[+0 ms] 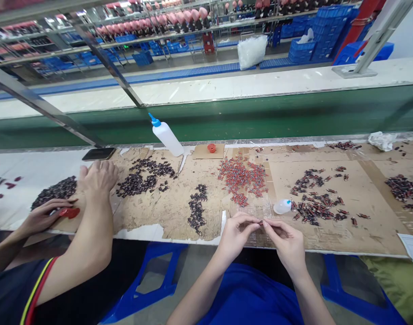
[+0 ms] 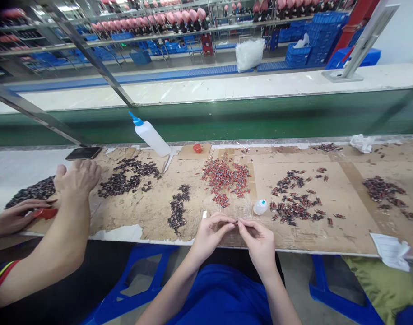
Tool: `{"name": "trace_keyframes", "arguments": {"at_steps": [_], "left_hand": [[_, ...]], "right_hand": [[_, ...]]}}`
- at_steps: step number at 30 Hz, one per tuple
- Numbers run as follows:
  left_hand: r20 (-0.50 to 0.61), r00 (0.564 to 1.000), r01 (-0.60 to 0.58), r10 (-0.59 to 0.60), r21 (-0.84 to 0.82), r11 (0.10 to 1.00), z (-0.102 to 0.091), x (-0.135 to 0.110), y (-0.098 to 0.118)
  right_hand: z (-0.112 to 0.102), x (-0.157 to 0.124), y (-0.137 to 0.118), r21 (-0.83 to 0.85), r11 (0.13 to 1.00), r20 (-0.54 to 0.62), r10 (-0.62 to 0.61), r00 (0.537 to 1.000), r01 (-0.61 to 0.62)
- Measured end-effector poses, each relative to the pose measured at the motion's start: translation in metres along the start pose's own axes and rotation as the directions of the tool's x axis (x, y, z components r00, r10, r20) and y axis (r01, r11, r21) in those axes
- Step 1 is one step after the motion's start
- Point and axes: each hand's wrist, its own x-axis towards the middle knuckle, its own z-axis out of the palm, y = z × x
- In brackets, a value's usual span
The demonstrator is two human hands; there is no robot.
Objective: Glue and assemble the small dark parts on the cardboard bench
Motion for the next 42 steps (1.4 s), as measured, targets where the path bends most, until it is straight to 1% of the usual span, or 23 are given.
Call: {"name": "trace_keyframes", "arguments": {"at_steps": [3,5,8,11,14,18,23,28,32,34,35,37,38,39,40,41,42], "left_hand": [[0.009,1.000,0.008,-0.008,-0.032,0.999,0.000,0.000,0.003],[0.004,1.000,0.016,-0.016,-0.038,0.999,0.000,0.000,0.003],[-0.023,0.999,0.034,-0.035,-0.035,0.999,0.000,0.000,0.002],[-0.052,0.997,0.051,-0.052,-0.035,0.998,0.000,0.000,0.000],[-0.058,0.996,0.072,-0.074,-0.037,0.997,0.002,0.000,0.000],[-0.071,0.994,0.074,-0.078,-0.051,0.996,0.006,-0.002,0.000],[-0.059,0.996,0.064,-0.068,-0.070,0.996,0.008,-0.004,0.001],[-0.066,0.994,0.083,-0.086,-0.051,0.995,0.010,-0.004,-0.001],[-0.086,0.991,0.103,-0.106,-0.038,0.994,0.013,-0.006,-0.001],[-0.052,0.994,0.098,-0.100,-0.050,0.994,0.015,-0.007,0.001],[-0.018,0.995,0.097,-0.098,-0.068,0.993,0.016,-0.007,0.002],[0.068,0.995,0.083,-0.077,-0.097,0.992,0.016,-0.007,0.005],[0.096,0.994,0.057,-0.048,-0.087,0.995,0.015,-0.005,0.006],[0.100,0.995,0.013,-0.008,-0.052,0.999,0.011,-0.003,0.006],[0.077,0.996,-0.046,0.045,0.011,0.999,0.006,0.000,0.006],[0.032,0.994,-0.107,0.104,0.104,0.989,-0.002,0.004,0.004],[-0.038,0.986,-0.152,0.163,0.216,0.964,-0.011,0.008,0.002]], "right_hand": [[0.000,0.000,0.001,-0.034,0.997,-0.027,-0.072,0.997,0.072],[0.000,0.000,0.001,-0.070,0.992,-0.018,-0.111,0.994,0.109],[-0.001,0.001,0.000,-0.148,0.972,0.035,-0.178,0.983,0.181],[-0.003,0.003,-0.002,-0.231,0.936,0.093,-0.250,0.964,0.265],[-0.003,0.003,-0.003,-0.264,0.912,0.117,-0.293,0.949,0.314],[-0.003,0.001,-0.004,-0.272,0.905,0.089,-0.316,0.945,0.328],[-0.002,-0.001,-0.005,-0.271,0.907,0.058,-0.317,0.947,0.321],[-0.003,-0.001,-0.004,-0.274,0.904,0.072,-0.322,0.944,0.329],[-0.005,0.000,-0.005,-0.292,0.888,0.114,-0.337,0.935,0.356],[-0.010,-0.001,-0.006,-0.303,0.886,0.132,-0.325,0.936,0.350],[-0.013,-0.002,-0.005,-0.308,0.887,0.132,-0.317,0.939,0.343],[-0.023,-0.002,-0.002,-0.318,0.893,0.087,-0.306,0.948,0.318],[-0.030,-0.002,0.000,-0.322,0.900,0.025,-0.301,0.953,0.293],[-0.037,-0.001,0.003,-0.327,0.910,-0.072,-0.293,0.953,0.255],[-0.045,0.001,0.005,-0.323,0.926,-0.188,-0.263,0.946,0.193],[-0.053,0.004,0.007,-0.318,0.938,-0.335,-0.246,0.910,0.136],[-0.061,0.008,0.008,-0.319,0.943,-0.436,-0.231,0.870,0.091]]}}
